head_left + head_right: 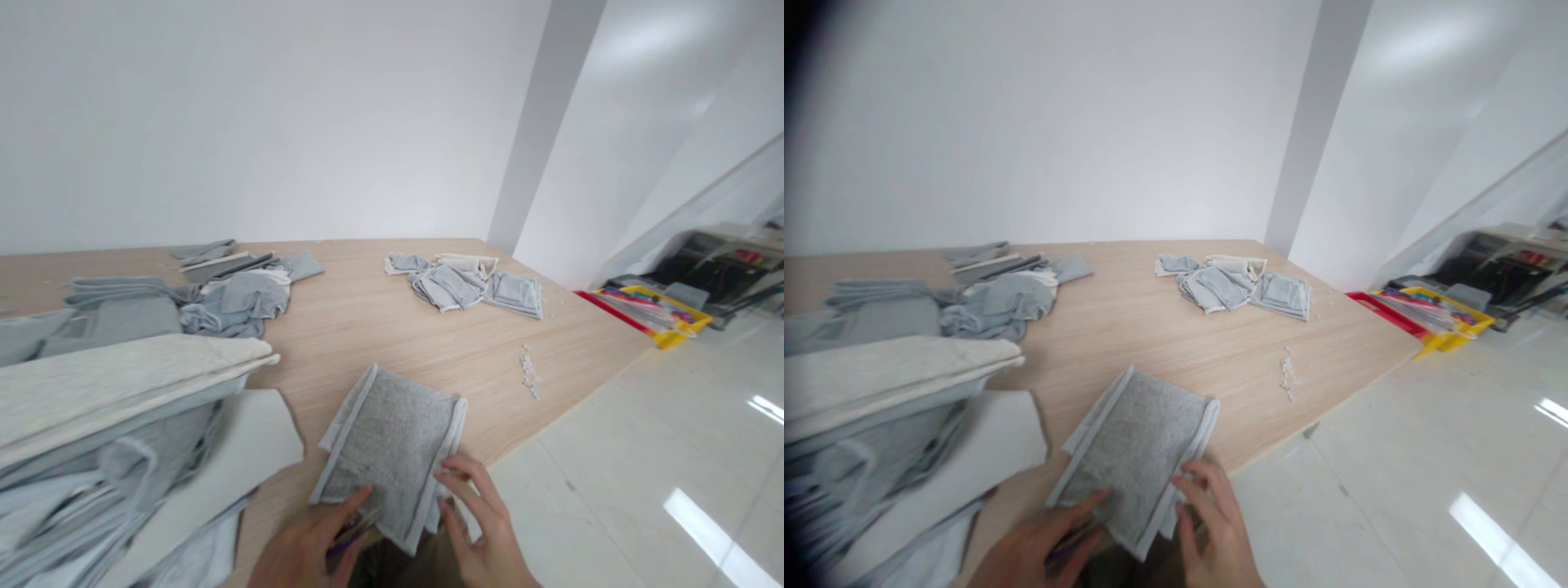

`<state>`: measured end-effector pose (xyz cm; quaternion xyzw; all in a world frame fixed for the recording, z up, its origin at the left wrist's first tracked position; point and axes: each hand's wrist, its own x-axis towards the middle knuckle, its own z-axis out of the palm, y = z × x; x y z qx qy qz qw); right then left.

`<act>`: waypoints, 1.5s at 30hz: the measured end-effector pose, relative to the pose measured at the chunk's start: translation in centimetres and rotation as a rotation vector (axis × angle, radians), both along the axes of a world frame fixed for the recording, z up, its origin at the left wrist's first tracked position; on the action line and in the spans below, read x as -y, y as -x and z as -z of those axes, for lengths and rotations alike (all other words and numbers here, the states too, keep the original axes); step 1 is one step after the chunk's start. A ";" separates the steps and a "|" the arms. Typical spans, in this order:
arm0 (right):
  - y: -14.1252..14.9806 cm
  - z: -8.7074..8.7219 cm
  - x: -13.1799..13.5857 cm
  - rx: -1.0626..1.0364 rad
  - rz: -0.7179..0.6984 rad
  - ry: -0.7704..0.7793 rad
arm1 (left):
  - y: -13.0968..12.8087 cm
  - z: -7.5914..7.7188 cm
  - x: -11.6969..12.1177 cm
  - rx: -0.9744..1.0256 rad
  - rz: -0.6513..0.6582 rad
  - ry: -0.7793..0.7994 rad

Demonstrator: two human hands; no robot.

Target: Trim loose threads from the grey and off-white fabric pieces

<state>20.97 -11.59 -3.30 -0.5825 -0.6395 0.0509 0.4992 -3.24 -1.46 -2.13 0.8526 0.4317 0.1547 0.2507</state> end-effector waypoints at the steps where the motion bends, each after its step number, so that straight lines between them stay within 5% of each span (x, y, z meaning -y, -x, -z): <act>1: 0.0 0.2 0.0 0.067 -0.013 0.005 | -0.3 -0.2 -0.1 -0.043 0.009 -0.009; 5: -0.8 -0.1 -0.2 0.294 -0.188 0.164 | -0.9 -0.6 -0.5 -0.127 0.030 -0.036; 9: -2.1 -1.7 -0.7 0.295 -0.298 0.291 | -1.5 -0.6 -0.6 -0.194 0.011 -0.052; 14: -4.5 -2.9 -2.5 0.279 -0.320 0.266 | -3.0 -1.5 -0.3 -0.285 -0.055 -0.087; 24: -8.4 -1.9 -9.9 0.333 -0.312 0.236 | -6.0 -2.3 -0.2 -0.318 -0.163 -0.163; 33: -7.8 -2.9 -8.4 0.473 -0.444 0.162 | -4.7 -0.4 0.2 -0.184 -0.133 -0.116; 45: -7.2 -4.2 -8.4 0.336 -0.487 0.200 | -4.5 1.5 -0.3 -0.154 -0.149 -0.188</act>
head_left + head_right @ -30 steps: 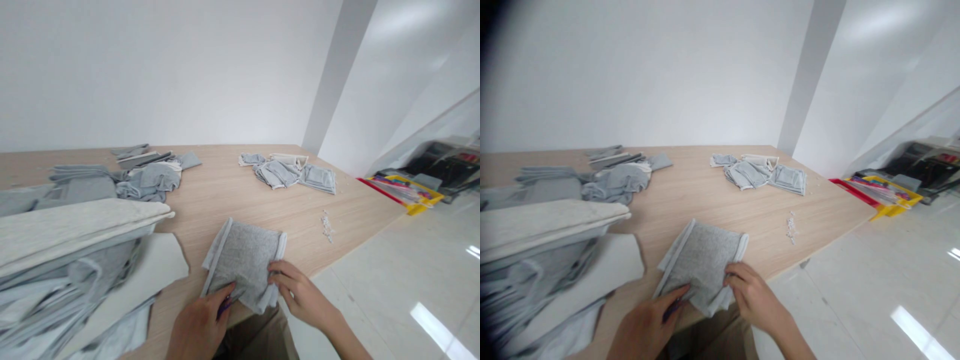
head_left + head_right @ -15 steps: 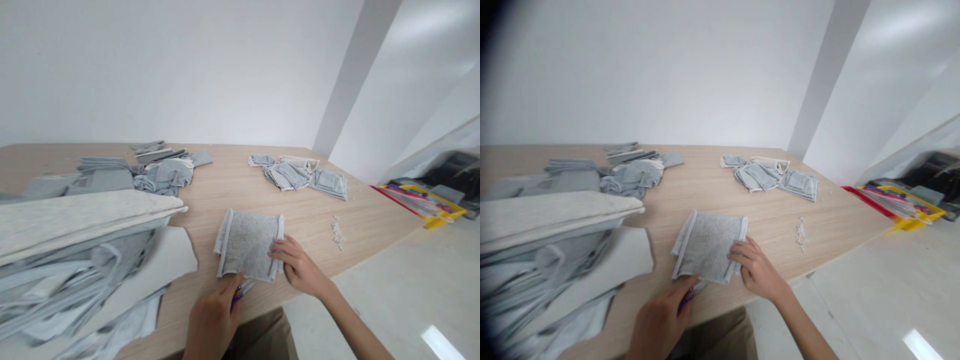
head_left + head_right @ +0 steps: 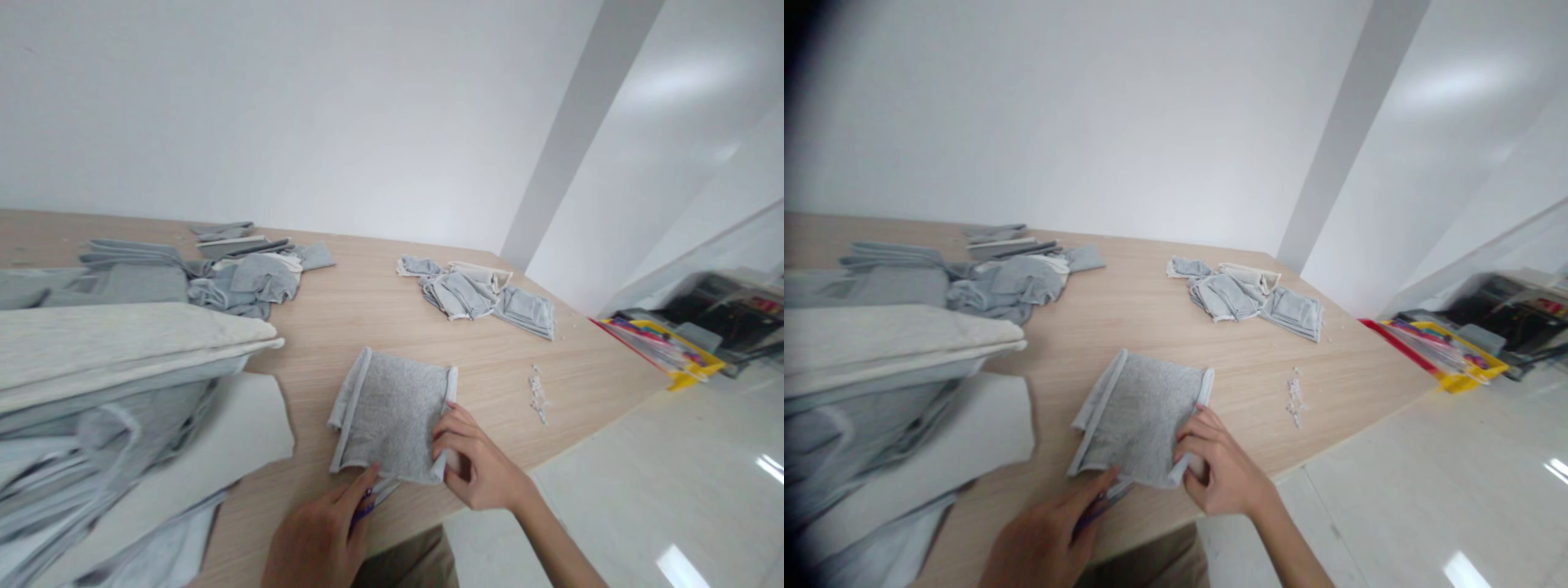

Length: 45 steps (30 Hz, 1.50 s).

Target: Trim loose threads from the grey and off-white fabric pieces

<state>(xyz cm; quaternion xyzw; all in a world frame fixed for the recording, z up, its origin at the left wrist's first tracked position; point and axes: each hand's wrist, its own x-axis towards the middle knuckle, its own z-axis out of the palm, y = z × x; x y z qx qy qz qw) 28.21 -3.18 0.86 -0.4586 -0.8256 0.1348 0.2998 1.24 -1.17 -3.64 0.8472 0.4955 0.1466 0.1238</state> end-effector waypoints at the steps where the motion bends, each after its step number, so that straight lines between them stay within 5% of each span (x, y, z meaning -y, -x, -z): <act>1: 0.0 -0.1 0.0 -0.016 -0.007 0.012 | 0.0 -0.1 0.0 -0.004 -0.001 0.018; 9: 0.3 0.0 0.9 -0.184 -0.031 0.031 | -0.5 -1.6 0.1 -0.030 -0.043 0.062; 32: -0.7 2.5 2.2 -0.338 0.103 -0.211 | -0.4 -1.4 -0.1 0.012 -0.010 0.081; 45: -3.0 2.9 2.8 -0.216 0.135 -0.241 | -0.5 -1.4 0.1 -0.065 -0.056 0.015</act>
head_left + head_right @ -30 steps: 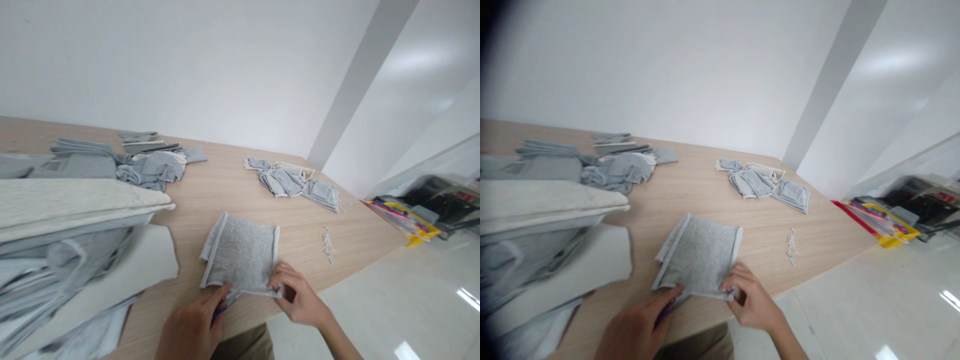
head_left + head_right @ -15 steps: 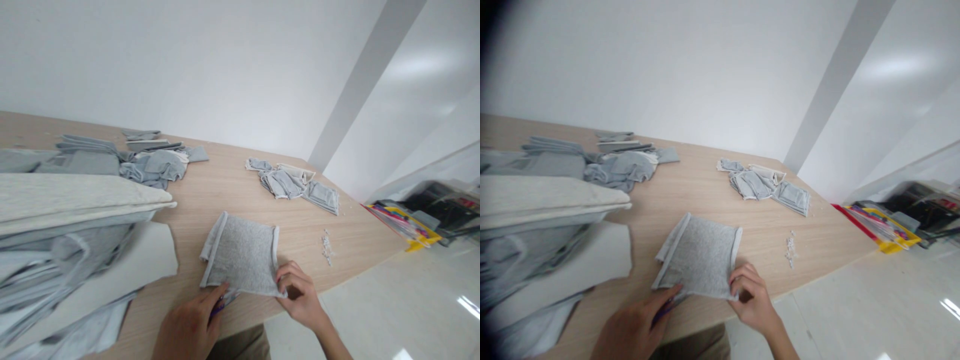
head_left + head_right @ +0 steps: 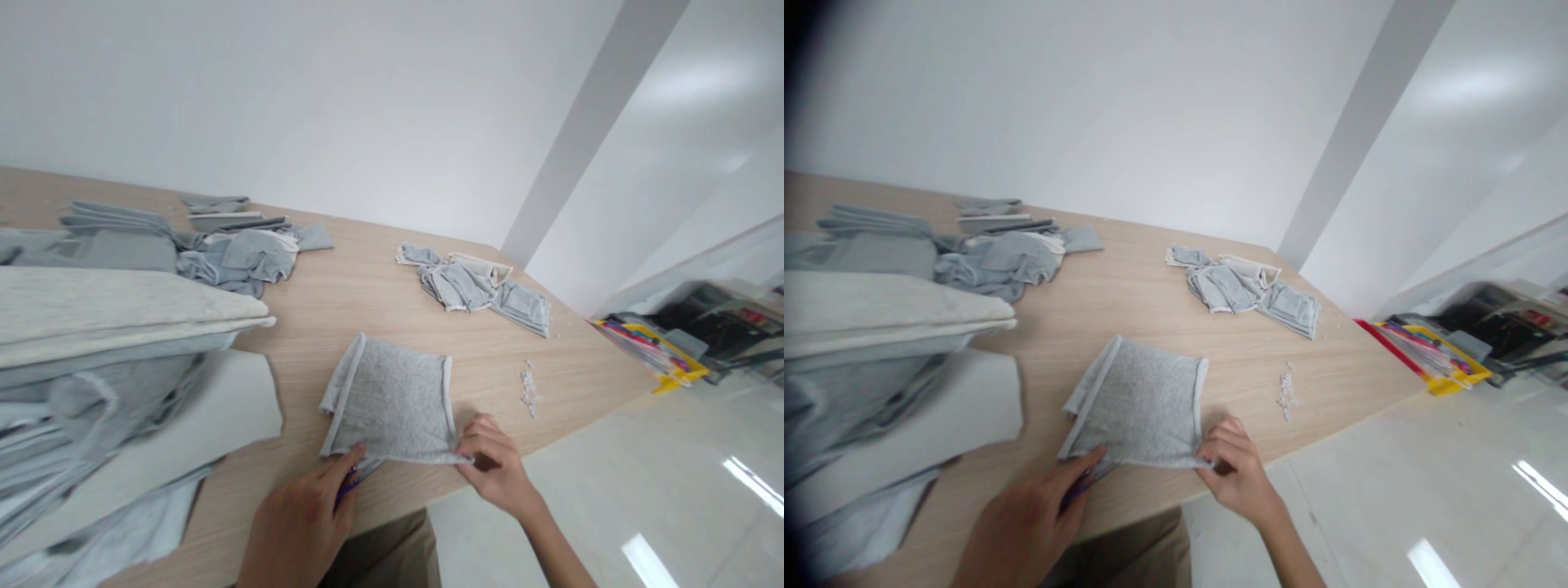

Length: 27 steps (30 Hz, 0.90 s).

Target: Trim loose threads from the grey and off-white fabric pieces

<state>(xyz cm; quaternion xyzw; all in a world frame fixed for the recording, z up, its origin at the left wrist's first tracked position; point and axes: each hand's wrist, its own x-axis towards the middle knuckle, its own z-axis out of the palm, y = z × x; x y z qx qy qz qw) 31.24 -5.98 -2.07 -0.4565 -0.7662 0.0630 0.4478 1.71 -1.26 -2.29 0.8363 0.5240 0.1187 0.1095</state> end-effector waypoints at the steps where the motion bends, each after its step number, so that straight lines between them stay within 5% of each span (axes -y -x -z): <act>1: -0.1 0.0 0.1 0.012 -0.004 0.010 | 0.0 0.0 0.0 0.001 0.004 -0.002; 27: -1.4 -0.2 0.8 0.009 0.051 0.139 | 0.0 -0.3 0.1 0.035 -0.029 0.017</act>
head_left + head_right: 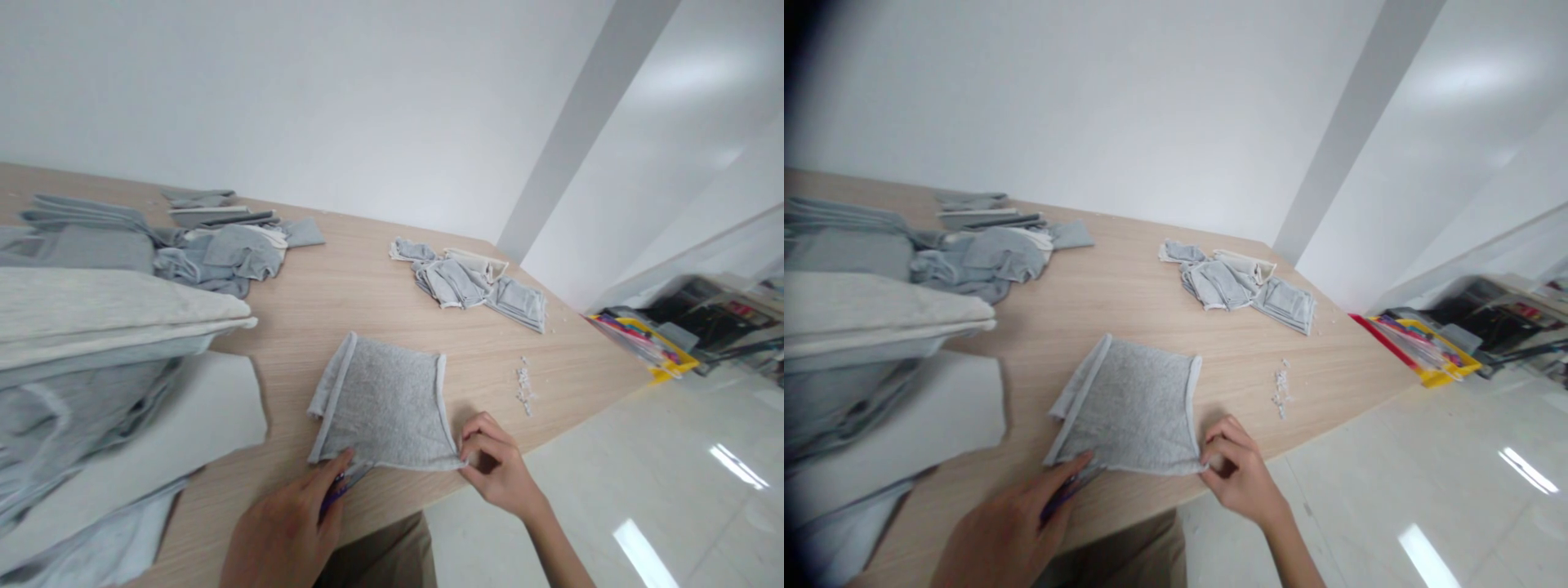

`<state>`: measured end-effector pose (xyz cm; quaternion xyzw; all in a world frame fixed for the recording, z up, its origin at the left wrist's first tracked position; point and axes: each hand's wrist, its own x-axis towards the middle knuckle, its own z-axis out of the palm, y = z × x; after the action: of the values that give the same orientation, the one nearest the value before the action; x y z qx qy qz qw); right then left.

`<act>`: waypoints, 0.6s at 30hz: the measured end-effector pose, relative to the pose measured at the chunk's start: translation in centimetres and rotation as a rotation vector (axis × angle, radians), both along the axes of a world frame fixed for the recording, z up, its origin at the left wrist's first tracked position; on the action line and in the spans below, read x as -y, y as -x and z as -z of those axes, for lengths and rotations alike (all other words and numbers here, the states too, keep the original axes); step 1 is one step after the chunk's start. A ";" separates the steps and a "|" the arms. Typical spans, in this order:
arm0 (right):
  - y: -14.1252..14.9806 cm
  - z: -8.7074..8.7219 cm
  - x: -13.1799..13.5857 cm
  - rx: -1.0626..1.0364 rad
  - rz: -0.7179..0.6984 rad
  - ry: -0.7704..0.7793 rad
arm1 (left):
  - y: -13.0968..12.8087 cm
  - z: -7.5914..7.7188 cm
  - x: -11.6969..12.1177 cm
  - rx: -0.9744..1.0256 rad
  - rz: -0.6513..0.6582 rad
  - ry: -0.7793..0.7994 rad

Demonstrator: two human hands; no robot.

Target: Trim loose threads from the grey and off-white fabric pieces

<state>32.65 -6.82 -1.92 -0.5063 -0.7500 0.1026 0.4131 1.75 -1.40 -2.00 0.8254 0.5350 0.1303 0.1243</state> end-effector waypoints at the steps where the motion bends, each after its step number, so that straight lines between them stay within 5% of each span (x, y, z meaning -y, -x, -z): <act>1: 0.1 -0.1 0.0 0.000 0.000 0.007 | 0.0 0.1 0.0 0.001 0.005 0.005; 18: 0.4 0.8 -0.2 -0.089 0.068 -0.173 | 0.1 0.4 0.0 -0.008 -0.005 0.015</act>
<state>32.30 -6.66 -2.75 -0.4888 -0.7193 0.0460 0.4915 1.68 -1.35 -2.39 0.8238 0.5384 0.1233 0.1280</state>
